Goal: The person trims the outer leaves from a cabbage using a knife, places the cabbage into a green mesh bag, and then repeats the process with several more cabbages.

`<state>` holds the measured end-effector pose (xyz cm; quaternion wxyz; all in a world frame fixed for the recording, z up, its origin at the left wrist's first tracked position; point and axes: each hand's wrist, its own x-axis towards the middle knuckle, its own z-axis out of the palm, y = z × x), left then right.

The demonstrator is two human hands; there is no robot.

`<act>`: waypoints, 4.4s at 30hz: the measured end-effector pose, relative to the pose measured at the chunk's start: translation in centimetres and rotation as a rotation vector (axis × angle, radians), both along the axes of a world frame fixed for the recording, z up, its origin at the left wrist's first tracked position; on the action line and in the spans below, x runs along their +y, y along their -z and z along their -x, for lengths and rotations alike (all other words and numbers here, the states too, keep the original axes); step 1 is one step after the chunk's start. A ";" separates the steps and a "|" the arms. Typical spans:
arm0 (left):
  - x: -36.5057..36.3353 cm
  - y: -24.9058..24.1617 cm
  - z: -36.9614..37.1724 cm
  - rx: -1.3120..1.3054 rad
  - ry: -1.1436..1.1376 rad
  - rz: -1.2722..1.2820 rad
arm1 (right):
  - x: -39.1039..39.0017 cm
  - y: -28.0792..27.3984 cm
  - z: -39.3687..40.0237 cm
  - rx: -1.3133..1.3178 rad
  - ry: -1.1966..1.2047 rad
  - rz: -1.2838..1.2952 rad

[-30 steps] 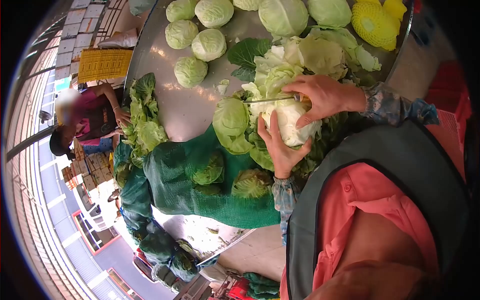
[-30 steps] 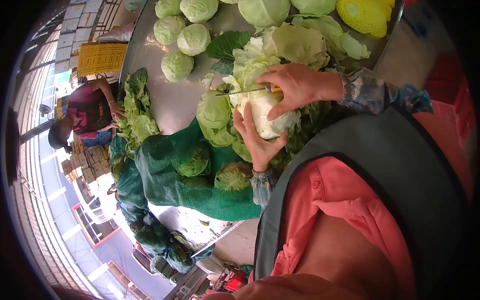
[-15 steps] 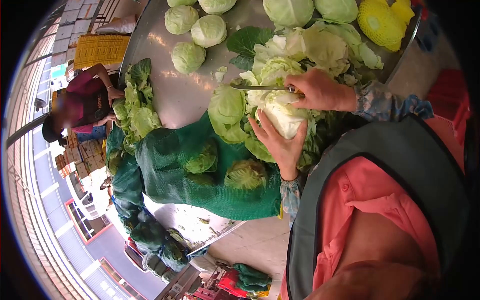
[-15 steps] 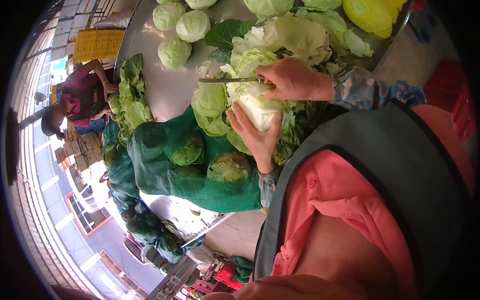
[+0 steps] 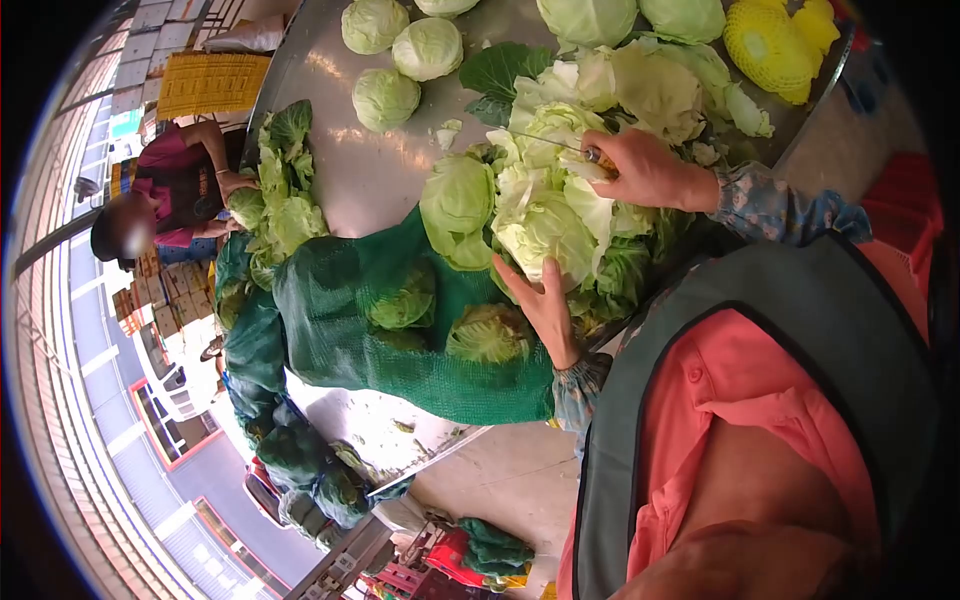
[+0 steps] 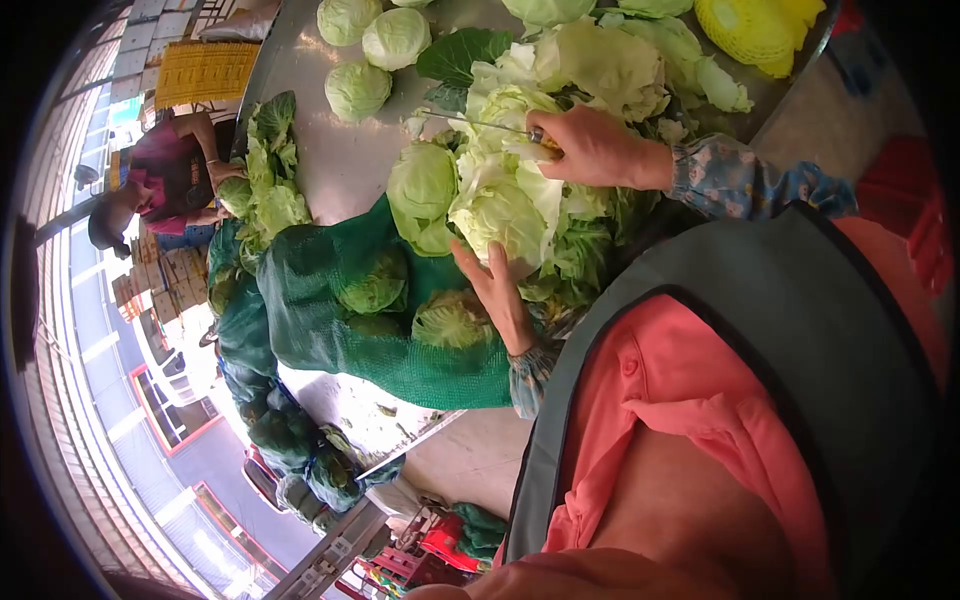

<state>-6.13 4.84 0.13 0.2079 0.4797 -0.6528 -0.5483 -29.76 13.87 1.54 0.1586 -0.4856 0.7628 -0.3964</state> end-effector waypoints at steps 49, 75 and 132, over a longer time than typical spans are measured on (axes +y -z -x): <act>1.4 -2.0 -0.2 0.170 -0.112 -0.238 | 0.7 -0.9 1.7 -0.040 -0.118 -0.104; 1.7 -2.3 2.0 -0.129 0.294 0.722 | 0.3 -5.5 -0.8 0.060 -0.316 -0.043; 0.1 -2.0 0.8 0.921 0.232 -0.295 | 2.6 -8.3 0.0 -0.179 -0.343 0.072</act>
